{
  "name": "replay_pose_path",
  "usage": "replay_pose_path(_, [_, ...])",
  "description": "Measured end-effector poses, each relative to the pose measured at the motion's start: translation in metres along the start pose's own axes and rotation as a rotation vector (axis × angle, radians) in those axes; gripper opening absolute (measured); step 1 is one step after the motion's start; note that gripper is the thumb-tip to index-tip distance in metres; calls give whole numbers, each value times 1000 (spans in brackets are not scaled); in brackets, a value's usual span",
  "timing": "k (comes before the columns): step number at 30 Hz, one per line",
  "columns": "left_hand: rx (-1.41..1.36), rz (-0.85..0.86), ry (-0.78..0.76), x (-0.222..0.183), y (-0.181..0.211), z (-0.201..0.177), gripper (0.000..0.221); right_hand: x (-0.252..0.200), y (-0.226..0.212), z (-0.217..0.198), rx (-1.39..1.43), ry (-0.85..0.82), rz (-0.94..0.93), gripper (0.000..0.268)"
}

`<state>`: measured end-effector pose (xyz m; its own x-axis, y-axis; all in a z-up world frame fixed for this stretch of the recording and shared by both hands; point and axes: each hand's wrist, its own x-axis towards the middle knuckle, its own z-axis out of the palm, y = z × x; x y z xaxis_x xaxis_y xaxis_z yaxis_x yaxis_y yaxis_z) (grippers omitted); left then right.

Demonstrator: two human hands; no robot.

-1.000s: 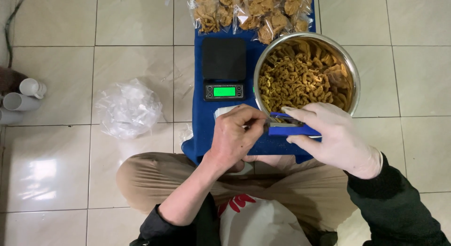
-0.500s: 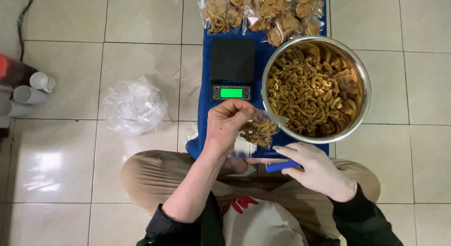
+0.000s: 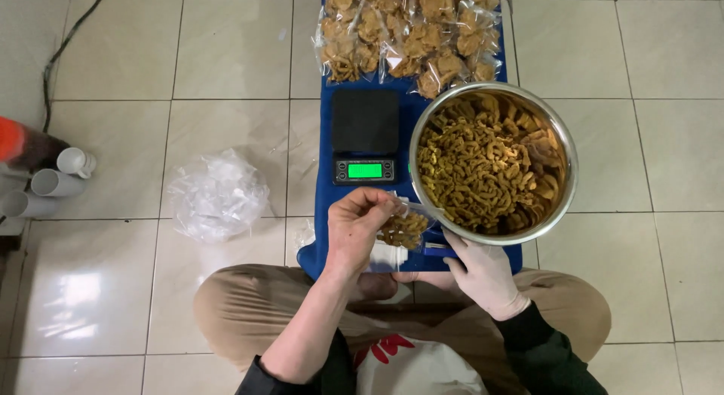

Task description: Manually packaging fried snacks by filling small plastic bags, weighing them on a digital scale, and sealing them with a stapler.

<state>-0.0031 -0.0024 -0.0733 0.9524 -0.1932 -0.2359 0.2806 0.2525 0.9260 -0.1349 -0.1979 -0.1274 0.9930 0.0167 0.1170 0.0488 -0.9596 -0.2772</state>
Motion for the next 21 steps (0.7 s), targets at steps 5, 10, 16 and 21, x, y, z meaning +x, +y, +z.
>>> replay_pose_path(5, [-24, 17, -43, -1, -5, -10, 5, -4, -23, -35, 19, 93, -89, 48])
replay_pose_path(10, [-150, 22, -109, -7, -13, -7, 7, -2, -54, -74, 306, 341, 9, 28])
replay_pose_path(16, [-392, -139, -99, -24, -26, 10, 5, 17, -53, -81, 853, 41, 423, 73])
replay_pose_path(21, [-471, -208, -37, -34, -21, 11, 8, 28, -63, -73, 899, 90, 544, 43])
